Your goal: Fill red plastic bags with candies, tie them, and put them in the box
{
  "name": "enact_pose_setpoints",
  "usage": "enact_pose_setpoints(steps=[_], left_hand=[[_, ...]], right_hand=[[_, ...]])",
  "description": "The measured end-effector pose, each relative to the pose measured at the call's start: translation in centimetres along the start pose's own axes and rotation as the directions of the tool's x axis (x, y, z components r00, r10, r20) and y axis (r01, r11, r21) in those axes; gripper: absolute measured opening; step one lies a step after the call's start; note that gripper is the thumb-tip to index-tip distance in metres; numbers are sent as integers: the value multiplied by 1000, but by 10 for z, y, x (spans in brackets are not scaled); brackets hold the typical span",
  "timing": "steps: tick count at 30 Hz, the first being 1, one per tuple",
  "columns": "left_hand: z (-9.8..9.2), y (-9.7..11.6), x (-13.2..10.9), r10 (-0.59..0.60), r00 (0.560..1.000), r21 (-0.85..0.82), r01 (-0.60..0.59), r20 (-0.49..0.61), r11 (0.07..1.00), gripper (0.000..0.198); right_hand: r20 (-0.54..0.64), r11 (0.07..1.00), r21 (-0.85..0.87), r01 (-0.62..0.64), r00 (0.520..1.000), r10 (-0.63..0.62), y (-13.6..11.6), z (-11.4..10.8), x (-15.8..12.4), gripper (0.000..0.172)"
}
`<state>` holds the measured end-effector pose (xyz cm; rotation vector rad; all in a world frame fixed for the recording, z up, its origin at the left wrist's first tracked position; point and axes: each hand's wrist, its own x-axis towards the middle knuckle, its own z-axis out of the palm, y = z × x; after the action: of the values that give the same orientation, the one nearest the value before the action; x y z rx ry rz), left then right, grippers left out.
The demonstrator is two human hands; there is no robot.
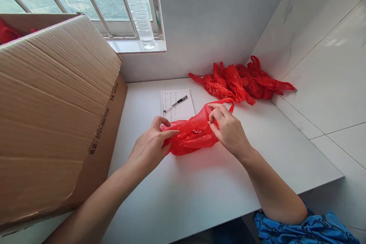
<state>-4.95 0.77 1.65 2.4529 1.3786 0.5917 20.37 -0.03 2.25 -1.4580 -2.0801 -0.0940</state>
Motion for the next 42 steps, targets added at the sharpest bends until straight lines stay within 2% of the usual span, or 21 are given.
enact_pose_setpoints(steps=[2, 5, 8, 10, 11, 13, 15, 17, 19, 21, 23, 24, 26, 27, 30, 33, 35, 38, 42], left_hand=[[5, 0, 1, -51, 999, 156, 52, -7, 986, 32], [12, 8, 2, -50, 998, 223, 40, 37, 974, 39], [17, 18, 1, -44, 993, 265, 14, 108, 964, 44], [22, 21, 0, -68, 984, 302, 17, 162, 953, 54], [24, 21, -1, -93, 977, 321, 27, 191, 947, 61], [29, 17, 0, -156, 959, 356, 64, 236, 932, 72], [33, 10, 1, -210, 944, 381, 102, 253, 919, 76], [35, 4, 2, -210, 949, 400, 103, 235, 911, 82], [35, 4, 3, -127, 982, 400, 61, 143, 914, 90], [34, 8, 3, 37, 999, 350, -29, -17, 936, 84], [36, 16, 3, 238, 961, 268, -195, -141, 944, 57], [38, 20, 4, 330, 930, 233, -289, -162, 929, 42], [48, 23, 5, 452, 881, 194, -424, -138, 885, 28], [53, 23, 6, 467, 877, 193, -442, -114, 876, 26], [68, 16, 8, 351, 934, 235, -326, -70, 916, 27], [70, 7, 10, 180, 982, 284, -157, -55, 946, 30], [67, 3, 9, 112, 993, 306, -99, -24, 947, 27], [59, -1, 8, 80, 995, 300, -92, 53, 949, 34], [56, -4, 7, 67, 992, 235, -91, 109, 968, 36]], right_hand=[[41, 993, 42, 111, 993, -113, -6, 0, -1, 23], [140, 976, 2, 220, 966, -218, -18, 7, -5, 19], [241, 968, -142, 208, 955, -170, -20, 15, -9, 11], [295, 952, -253, 170, 951, -92, -15, 17, -12, 13], [315, 942, -302, 144, 948, -44, -12, 18, -13, 22], [358, 930, -355, 95, 933, 41, -5, 17, -17, 51], [422, 934, -353, 49, 899, 112, 2, 16, -19, 76], [498, 946, -323, 1, 850, 169, 6, 13, -20, 88], [545, 958, -284, -36, 816, 193, 8, 9, -18, 89], [543, 968, -246, -54, 819, 184, 8, 3, -14, 80], [507, 971, -227, -68, 844, 178, 7, -1, -10, 60], [486, 971, -226, -78, 855, 181, 6, -2, -9, 49], [455, 969, -227, -100, 868, 197, 6, -1, -6, 35], [443, 967, -229, -112, 873, 206, 6, 0, -6, 32], [442, 964, -226, -141, 867, 230, 12, 5, -5, 32], [499, 979, -160, -129, 845, 193, 17, 10, -6, 39], [536, 993, -59, -104, 836, 119, 17, 12, -6, 51], [562, 987, 124, -100, 827, 13, 13, 14, -6, 68], [572, 946, 286, -151, 819, -42, 13, 18, -5, 72]])
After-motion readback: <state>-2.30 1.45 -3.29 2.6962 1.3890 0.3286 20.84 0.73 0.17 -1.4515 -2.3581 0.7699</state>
